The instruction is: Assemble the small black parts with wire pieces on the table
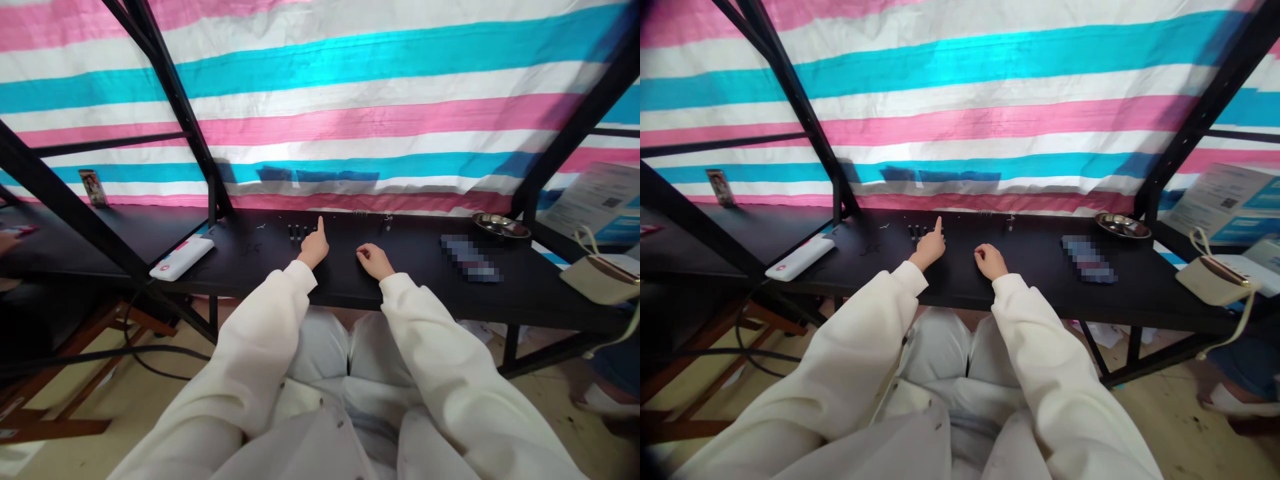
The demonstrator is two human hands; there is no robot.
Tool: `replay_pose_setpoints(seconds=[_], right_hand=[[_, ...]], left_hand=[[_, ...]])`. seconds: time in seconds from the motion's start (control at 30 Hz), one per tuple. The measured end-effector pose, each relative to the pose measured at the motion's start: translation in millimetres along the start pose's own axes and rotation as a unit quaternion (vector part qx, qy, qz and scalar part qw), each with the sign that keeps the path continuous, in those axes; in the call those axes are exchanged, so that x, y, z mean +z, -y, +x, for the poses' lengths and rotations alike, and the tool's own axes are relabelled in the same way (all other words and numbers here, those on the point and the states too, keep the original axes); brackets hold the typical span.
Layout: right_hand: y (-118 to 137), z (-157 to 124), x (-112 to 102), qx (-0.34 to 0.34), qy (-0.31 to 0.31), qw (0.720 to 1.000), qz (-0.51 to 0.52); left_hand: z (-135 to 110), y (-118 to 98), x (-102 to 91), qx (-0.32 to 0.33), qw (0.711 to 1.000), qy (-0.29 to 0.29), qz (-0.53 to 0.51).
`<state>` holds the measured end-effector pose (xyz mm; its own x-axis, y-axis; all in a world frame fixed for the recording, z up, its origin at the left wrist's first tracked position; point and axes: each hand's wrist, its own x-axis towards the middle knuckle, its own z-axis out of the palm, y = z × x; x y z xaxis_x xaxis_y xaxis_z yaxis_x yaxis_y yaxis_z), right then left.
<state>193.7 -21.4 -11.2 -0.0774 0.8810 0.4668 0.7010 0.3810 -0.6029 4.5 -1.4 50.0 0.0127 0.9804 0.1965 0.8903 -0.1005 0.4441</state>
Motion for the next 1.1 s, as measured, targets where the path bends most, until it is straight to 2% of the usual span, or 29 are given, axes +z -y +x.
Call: replay_pose_setpoints(seconds=[0.17,0.27,0.33,0.43,0.5,0.57,0.73,0.97,1.1], right_hand=[[-3,2,0,-0.017,-0.002,1.000,0.021],[-1,3,1,0.009,-0.012,0.997,0.071],[1,4,2,0.041,-0.013,0.989,0.139],[3,5,2,0.067,0.008,0.964,0.255],[3,6,1,0.067,0.017,0.953,0.296],[2,7,-1,0.073,-0.002,0.950,0.303],[0,7,-6,0.113,-0.089,0.940,0.308],[2,6,-5,0.102,-0.087,0.940,0.312],[7,5,-4,0.108,-0.094,0.926,0.350]], left_hand=[[11,3,8.3,0.018,0.999,-0.037,-0.009],[6,-2,18.6,0.040,0.989,-0.070,-0.123],[-3,-9,28.0,0.042,0.964,-0.057,-0.257],[-18,-20,42.2,0.017,0.899,0.003,-0.438],[-27,-24,48.9,0.006,0.870,0.043,-0.490],[-31,-26,52.6,0.006,0.858,0.070,-0.509],[-34,-26,54.4,0.024,0.861,0.089,-0.501],[-32,-25,59.9,0.069,0.869,0.090,-0.481],[-32,-25,61.1,0.060,0.875,0.083,-0.473]])
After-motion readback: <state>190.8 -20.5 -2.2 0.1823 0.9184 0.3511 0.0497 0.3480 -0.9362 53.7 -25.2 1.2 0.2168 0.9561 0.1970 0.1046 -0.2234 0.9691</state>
